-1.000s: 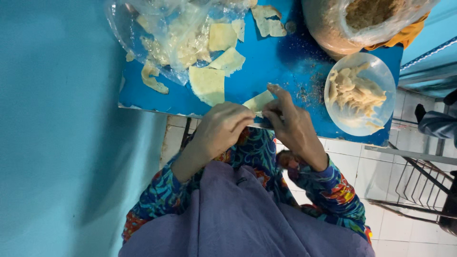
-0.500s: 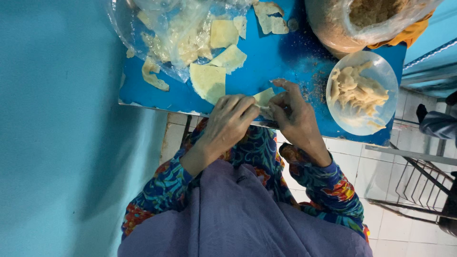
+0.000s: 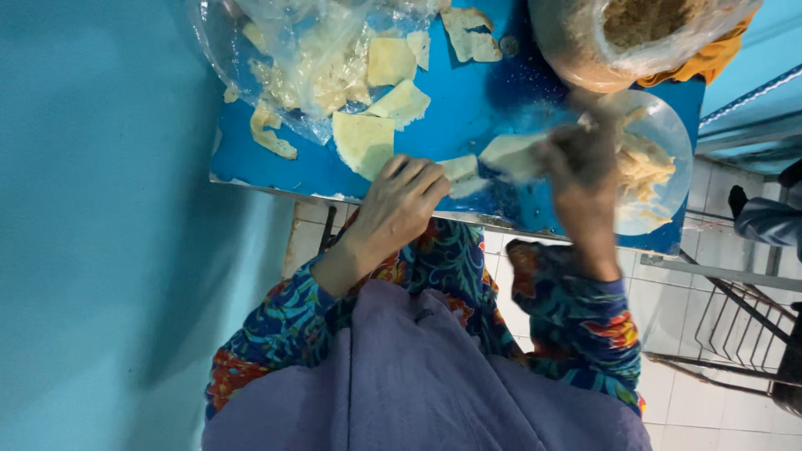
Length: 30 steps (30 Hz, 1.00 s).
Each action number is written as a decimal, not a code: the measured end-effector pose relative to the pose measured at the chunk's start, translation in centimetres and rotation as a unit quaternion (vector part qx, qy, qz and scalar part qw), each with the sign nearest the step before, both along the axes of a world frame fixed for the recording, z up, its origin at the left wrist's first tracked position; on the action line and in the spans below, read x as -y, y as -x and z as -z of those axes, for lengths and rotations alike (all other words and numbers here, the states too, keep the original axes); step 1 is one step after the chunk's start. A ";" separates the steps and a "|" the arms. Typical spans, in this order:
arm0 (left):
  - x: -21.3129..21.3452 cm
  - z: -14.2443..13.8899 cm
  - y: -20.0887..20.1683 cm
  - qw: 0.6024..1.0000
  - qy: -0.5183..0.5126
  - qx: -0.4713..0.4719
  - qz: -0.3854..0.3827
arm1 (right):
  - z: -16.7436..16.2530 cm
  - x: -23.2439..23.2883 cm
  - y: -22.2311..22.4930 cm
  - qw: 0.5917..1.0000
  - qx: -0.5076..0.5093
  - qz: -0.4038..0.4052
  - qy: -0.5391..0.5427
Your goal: The person sits at a small blue table and folds square dough wrappers one at a time, pinching each closed and placing the folded piece onto a plate of finished pastries. A bag of brown filling sits beside the work area, and near the end the person handles a plastic bag of dough pieces.
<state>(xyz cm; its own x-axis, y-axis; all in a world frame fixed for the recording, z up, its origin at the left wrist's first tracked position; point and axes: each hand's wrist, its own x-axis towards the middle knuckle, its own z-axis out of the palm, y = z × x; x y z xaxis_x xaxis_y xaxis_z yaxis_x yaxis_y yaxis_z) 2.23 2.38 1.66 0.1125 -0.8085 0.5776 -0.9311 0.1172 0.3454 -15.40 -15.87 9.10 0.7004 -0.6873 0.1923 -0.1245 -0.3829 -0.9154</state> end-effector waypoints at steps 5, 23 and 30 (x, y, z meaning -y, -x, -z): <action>-0.9 -1.0 -0.7 0.996 -0.028 0.043 -0.067 | -2.9 0.0 1.9 0.964 0.000 0.036 0.262; -0.9 0.7 2.3 0.999 -0.035 -0.020 0.023 | -2.1 -2.5 6.3 0.955 -0.182 0.033 0.232; -1.0 2.1 1.9 0.995 -0.037 -0.067 0.060 | -1.4 3.5 11.0 0.843 -0.421 -0.043 0.332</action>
<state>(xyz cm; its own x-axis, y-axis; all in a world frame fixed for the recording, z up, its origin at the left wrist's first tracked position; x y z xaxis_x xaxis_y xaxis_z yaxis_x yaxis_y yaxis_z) 0.32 3.35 -0.41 0.0844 -0.8610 0.5016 -0.8572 0.1940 0.4771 -26.40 -19.34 10.47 0.8227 -0.5634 -0.0759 -0.5684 -0.8171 -0.0960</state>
